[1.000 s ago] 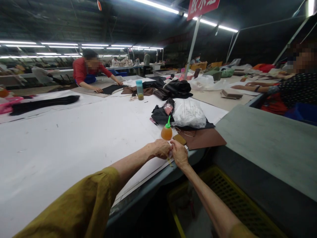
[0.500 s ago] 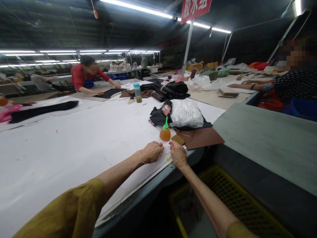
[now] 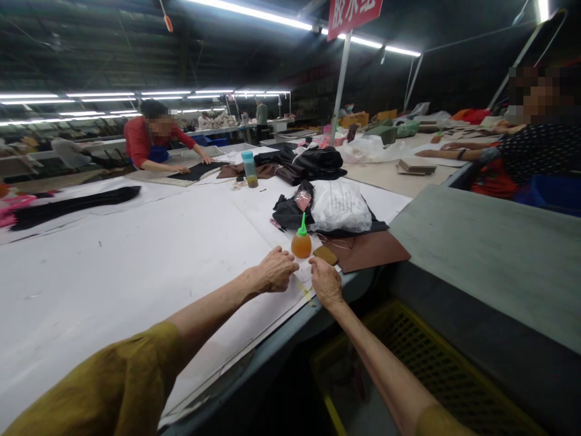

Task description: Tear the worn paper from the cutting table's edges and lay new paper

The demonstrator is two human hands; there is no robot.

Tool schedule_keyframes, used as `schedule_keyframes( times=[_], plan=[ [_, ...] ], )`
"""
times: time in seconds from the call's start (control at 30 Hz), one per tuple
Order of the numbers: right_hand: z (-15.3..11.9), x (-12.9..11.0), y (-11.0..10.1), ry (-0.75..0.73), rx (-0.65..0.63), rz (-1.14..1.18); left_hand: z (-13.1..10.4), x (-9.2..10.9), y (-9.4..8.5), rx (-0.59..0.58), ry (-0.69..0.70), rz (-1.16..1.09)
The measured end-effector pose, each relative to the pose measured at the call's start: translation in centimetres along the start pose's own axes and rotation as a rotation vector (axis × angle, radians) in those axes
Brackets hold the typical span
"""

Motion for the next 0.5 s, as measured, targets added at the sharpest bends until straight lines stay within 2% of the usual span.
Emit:
schedule_keyframes(
  times=[0.13, 0.27, 0.37, 0.5],
  plan=[
    [0.0, -0.1, -0.1, -0.002, -0.006, -0.008, 1.1, 0.5, -0.9, -0.147, -0.034, -0.083],
    [0.0, -0.1, -0.3, 0.002, -0.024, -0.024, 2.7, 2.2, -1.0, -0.316, -0.103, -0.182],
    [0.0, -0.1, -0.3, 0.018, -0.038, -0.034, 3.3, 3.2, -0.9, -0.386, -0.125, -0.25],
    [0.0, -0.2, -0.5, 0.03, -0.054, -0.046, 3.5, 3.3, -0.6, -0.429, -0.151, -0.328]
  ],
)
Point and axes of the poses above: each hand's wrist, its own z-axis towards the middle knuckle, its own y-axis out of the palm, x = y × z, the point moved 2 cm from there along z, towards the middle knuckle, and after that the axes turned 12 degrees about -z, right-handed, at the moved point
